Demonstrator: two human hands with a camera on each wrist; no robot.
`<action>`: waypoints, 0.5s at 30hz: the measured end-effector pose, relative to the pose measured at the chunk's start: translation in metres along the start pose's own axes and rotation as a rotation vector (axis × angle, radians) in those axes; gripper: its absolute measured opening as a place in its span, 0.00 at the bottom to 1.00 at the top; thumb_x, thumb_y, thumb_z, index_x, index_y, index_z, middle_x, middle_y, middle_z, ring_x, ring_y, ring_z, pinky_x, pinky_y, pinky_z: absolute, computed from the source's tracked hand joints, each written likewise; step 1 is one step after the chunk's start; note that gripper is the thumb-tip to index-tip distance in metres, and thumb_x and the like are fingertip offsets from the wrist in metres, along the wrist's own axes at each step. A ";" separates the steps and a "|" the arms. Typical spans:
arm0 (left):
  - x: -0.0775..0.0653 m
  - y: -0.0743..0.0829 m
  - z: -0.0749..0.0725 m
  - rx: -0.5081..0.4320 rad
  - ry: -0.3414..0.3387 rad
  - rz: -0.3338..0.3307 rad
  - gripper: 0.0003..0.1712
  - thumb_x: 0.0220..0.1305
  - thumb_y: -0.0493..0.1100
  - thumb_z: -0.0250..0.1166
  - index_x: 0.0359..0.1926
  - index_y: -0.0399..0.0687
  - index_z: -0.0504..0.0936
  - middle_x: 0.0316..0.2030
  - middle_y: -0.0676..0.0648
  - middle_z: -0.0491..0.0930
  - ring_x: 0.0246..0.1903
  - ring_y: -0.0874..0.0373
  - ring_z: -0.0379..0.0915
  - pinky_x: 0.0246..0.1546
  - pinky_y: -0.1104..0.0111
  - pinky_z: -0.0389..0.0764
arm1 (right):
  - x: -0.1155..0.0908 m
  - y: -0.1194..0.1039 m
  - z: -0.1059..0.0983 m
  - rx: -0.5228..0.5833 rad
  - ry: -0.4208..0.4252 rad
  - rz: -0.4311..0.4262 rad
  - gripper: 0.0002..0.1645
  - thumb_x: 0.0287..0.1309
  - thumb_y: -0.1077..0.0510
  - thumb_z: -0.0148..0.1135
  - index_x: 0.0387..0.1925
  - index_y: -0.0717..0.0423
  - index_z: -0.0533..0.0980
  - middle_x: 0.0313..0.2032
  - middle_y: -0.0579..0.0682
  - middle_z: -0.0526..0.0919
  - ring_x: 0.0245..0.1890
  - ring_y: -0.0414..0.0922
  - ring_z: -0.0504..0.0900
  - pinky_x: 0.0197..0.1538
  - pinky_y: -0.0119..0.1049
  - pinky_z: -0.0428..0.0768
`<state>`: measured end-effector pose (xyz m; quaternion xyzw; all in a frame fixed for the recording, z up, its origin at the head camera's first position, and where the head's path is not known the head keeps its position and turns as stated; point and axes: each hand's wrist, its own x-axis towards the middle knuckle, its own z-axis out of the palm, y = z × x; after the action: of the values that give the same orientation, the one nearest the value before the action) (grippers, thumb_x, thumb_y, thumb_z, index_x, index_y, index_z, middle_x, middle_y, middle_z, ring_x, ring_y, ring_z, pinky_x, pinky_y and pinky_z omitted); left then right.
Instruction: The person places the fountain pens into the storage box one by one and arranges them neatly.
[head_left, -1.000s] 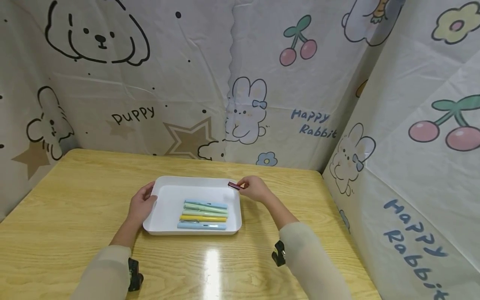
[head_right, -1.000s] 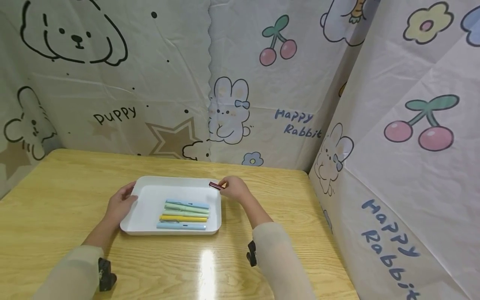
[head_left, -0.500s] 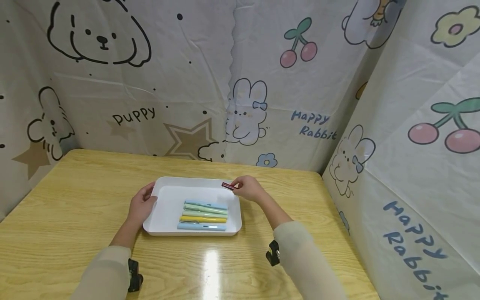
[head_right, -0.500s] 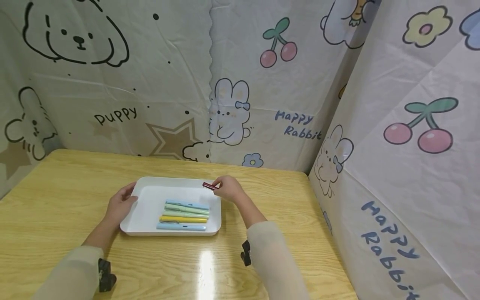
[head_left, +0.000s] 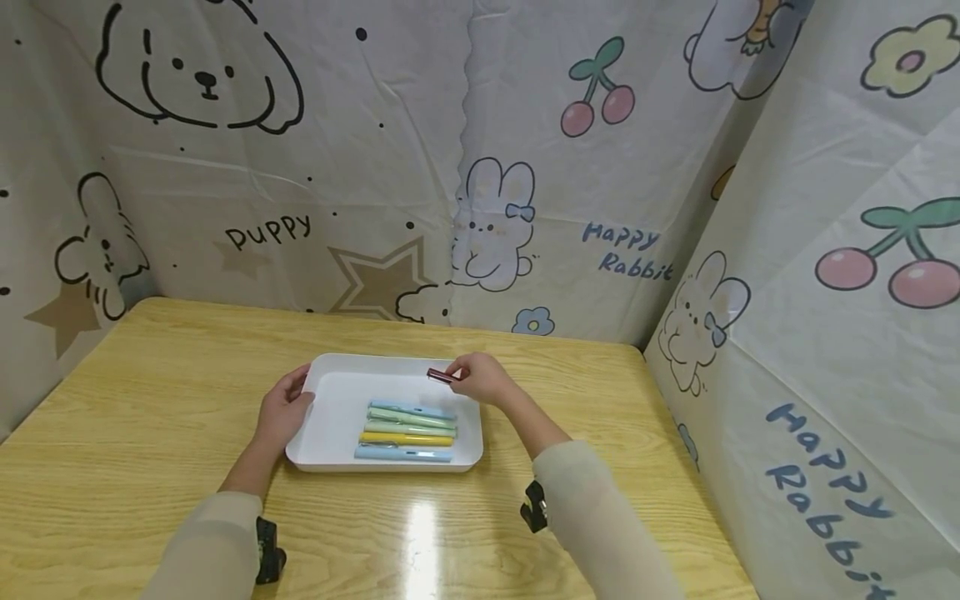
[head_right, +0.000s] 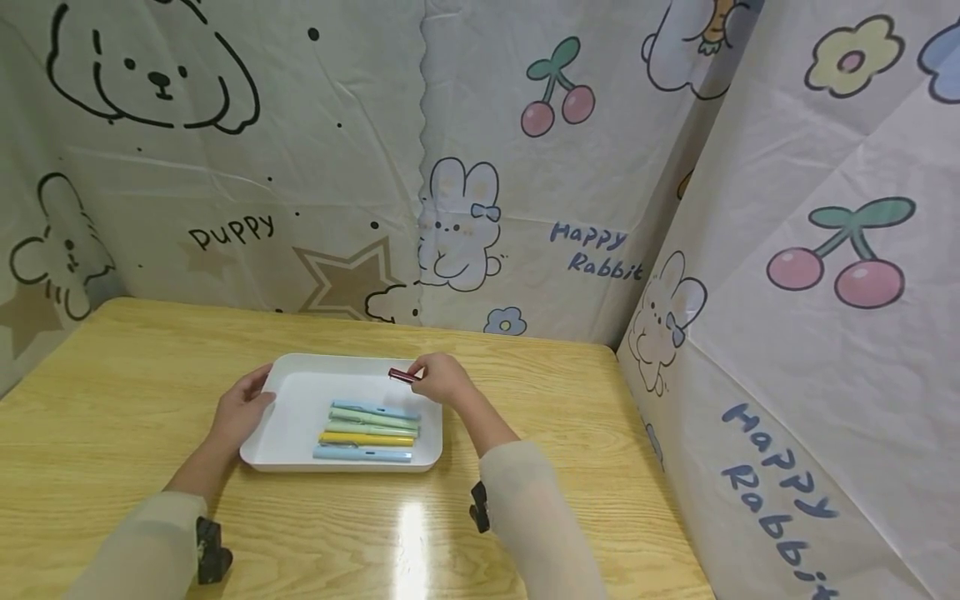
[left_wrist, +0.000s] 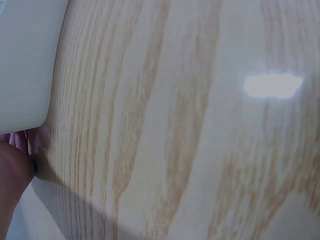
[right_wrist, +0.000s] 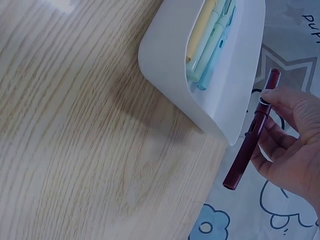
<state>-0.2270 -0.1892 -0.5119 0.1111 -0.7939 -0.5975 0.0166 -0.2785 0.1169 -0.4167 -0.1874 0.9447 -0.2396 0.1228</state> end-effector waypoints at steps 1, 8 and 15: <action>0.000 0.000 0.000 -0.002 0.001 0.002 0.30 0.69 0.37 0.46 0.71 0.44 0.55 0.68 0.36 0.60 0.65 0.43 0.58 0.64 0.54 0.64 | 0.000 -0.001 0.000 0.004 -0.002 -0.004 0.13 0.54 0.60 0.62 0.42 0.56 0.81 0.23 0.46 0.74 0.23 0.39 0.67 0.24 0.27 0.65; 0.000 0.001 0.000 -0.004 0.014 0.012 0.30 0.68 0.36 0.47 0.70 0.44 0.56 0.66 0.36 0.61 0.64 0.43 0.59 0.63 0.54 0.64 | 0.004 -0.011 0.004 -0.013 -0.015 -0.015 0.13 0.54 0.61 0.62 0.42 0.56 0.81 0.24 0.47 0.76 0.23 0.39 0.68 0.25 0.27 0.65; -0.001 0.000 -0.001 0.000 0.007 0.015 0.31 0.67 0.36 0.46 0.71 0.44 0.56 0.66 0.35 0.61 0.64 0.42 0.59 0.63 0.53 0.65 | 0.009 -0.016 0.012 -0.043 -0.038 -0.005 0.13 0.54 0.61 0.63 0.43 0.55 0.82 0.28 0.48 0.80 0.26 0.39 0.71 0.27 0.27 0.68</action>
<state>-0.2262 -0.1898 -0.5114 0.1073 -0.7946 -0.5972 0.0240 -0.2782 0.0952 -0.4202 -0.1969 0.9466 -0.2159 0.1362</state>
